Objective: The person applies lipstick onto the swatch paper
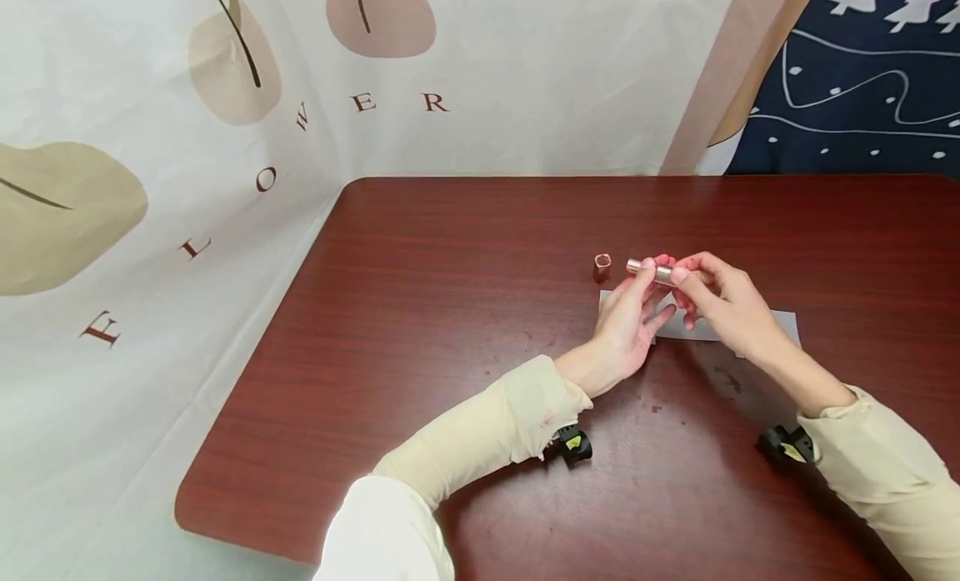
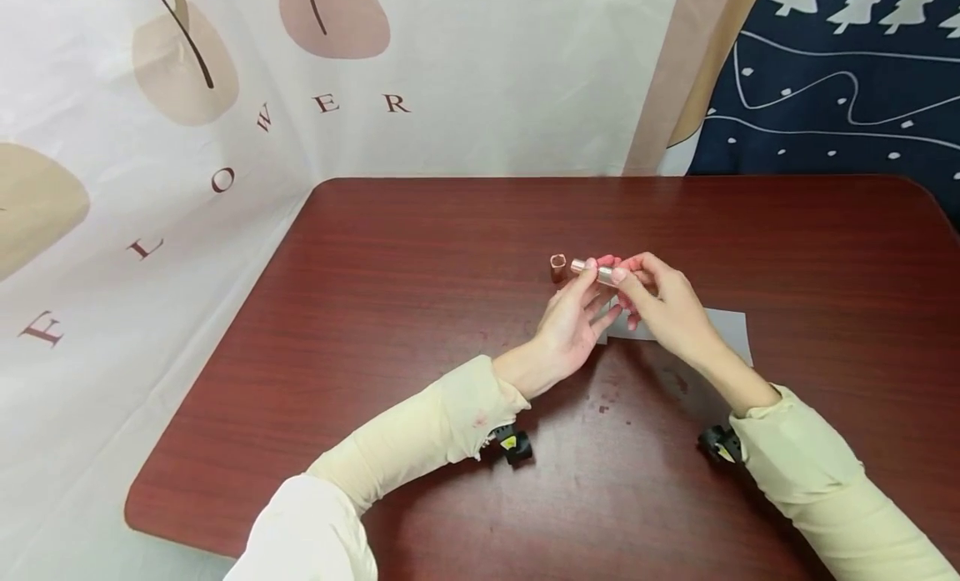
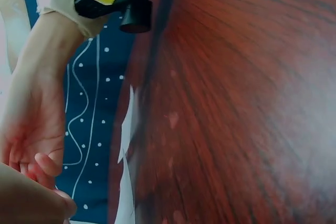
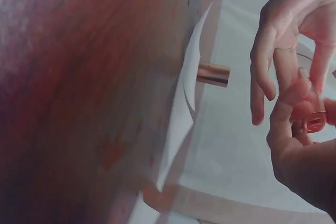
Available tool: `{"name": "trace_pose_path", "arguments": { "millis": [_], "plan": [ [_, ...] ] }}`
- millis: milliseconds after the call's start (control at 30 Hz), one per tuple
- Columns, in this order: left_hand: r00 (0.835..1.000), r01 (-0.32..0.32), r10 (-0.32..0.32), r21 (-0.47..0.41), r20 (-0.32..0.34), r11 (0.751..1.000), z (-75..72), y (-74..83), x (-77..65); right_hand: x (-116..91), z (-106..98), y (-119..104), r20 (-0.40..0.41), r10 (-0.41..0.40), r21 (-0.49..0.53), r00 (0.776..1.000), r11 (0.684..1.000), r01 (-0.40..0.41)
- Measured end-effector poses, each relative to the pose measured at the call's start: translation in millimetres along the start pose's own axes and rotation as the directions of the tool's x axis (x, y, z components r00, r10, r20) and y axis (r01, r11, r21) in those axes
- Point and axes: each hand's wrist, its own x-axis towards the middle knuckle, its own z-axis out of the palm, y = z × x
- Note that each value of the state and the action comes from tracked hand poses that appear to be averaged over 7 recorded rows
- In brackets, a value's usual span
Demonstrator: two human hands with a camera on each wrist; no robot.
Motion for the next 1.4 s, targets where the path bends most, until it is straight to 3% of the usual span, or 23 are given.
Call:
{"name": "trace_pose_path", "arguments": {
  "millis": [167, 267, 500, 667, 767, 933, 1233, 1400],
  "plan": [
    [1.0, 0.012, -0.012, -0.004, -0.013, 1.0, 1.1, -4.1, -0.7, -3, -3, 2, 0.033, 0.062, 0.019, 0.998, 0.998, -0.063],
    [1.0, 0.015, -0.016, -0.013, -0.027, 1.0, -0.4, -4.1, -0.4, -3, -2, 2, 0.024, 0.071, -0.049, 0.997, 0.996, -0.07],
    [0.999, 0.019, -0.018, 0.043, -0.039, 0.999, -0.3, -1.2, 0.1, -1, -2, -1, 0.035, 0.059, -0.039, 0.998, 0.998, -0.057],
    [0.999, 0.012, -0.01, 0.069, -0.033, 0.998, -0.7, 3.9, -2.2, -3, 2, -1, -0.029, -0.047, -0.219, 0.998, 0.975, 0.04],
    [0.999, 0.004, -0.001, 0.086, -0.039, 0.996, -2.0, 4.9, -6.7, -5, 5, 0, -0.04, -0.11, -0.256, 0.993, 0.962, 0.097],
    [0.998, -0.036, 0.041, 0.1, -0.051, 0.994, -3.0, 3.5, -13.0, -10, 12, -1, -0.037, -0.114, -0.222, 0.993, 0.97, 0.103],
    [0.997, -0.072, 0.072, 0.113, 0.0, 0.991, -7.4, 1.5, -12.4, -12, 15, 2, -0.024, 0.006, -0.123, 1.0, 0.992, -0.009],
    [0.995, -0.09, 0.081, 0.205, 0.05, 0.975, -12.5, 6.6, -10.7, -12, 13, 2, -0.008, 0.013, 0.003, 1.0, 1.0, -0.013]
  ]
}}
